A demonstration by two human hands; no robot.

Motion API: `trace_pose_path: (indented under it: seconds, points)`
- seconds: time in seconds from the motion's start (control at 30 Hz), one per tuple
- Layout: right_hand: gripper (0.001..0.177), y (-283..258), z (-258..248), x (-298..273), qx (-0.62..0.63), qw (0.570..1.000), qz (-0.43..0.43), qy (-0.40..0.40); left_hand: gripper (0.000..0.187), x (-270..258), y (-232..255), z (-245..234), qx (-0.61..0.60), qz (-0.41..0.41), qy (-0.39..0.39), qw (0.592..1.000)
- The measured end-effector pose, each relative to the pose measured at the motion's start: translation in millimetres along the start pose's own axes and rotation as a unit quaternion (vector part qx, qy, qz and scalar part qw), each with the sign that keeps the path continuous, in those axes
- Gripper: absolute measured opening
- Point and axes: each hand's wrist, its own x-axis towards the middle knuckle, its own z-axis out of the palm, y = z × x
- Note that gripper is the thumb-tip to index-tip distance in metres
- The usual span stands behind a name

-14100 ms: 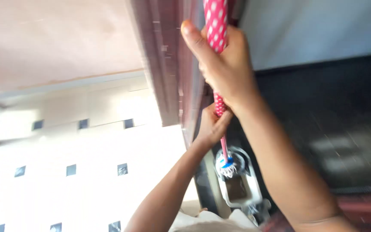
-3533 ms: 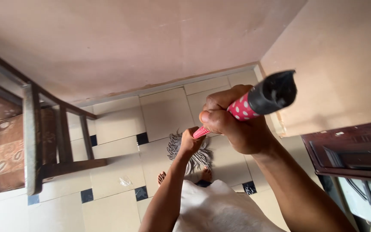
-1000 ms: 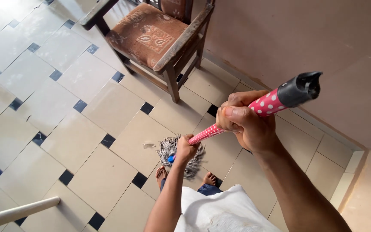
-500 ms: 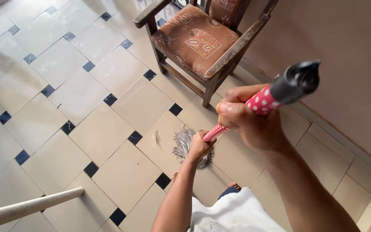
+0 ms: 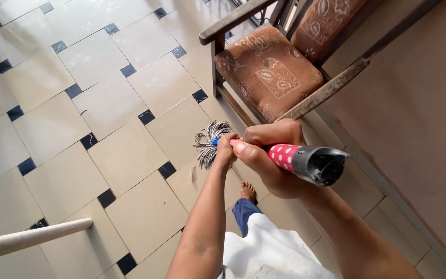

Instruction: Mopping a tiled floor area, moving a chair and a door mat to clean underneath them.

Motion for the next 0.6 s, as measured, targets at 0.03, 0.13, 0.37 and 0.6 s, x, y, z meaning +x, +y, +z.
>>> trace_pose_path:
  seconds: [0.03, 0.13, 0.37, 0.6]
  points:
    - [0.038, 7.4, -10.6, 12.3, -0.001, 1.0, -0.007, -0.009, 0.012, 8.9, 16.0, 7.2, -0.003, 0.001, 0.011, 1.0]
    - [0.031, 28.5, -38.2, 43.4, 0.039, 0.999, -0.016, -0.021, 0.012, 16.5, 51.8, 21.0, -0.07, 0.013, 0.018, 0.997]
    - [0.035, 89.5, -43.7, 91.7, 0.398, 0.913, 0.07, -0.058, 0.019, -41.6, 42.2, -11.4, 0.118, -0.142, 0.049, 0.982]
    - [0.037, 100.4, 42.5, 66.0, 0.419, 0.887, 0.025, -0.19, 0.022, -117.1, -11.9, -105.4, 0.176, -0.185, 0.304, 0.918]
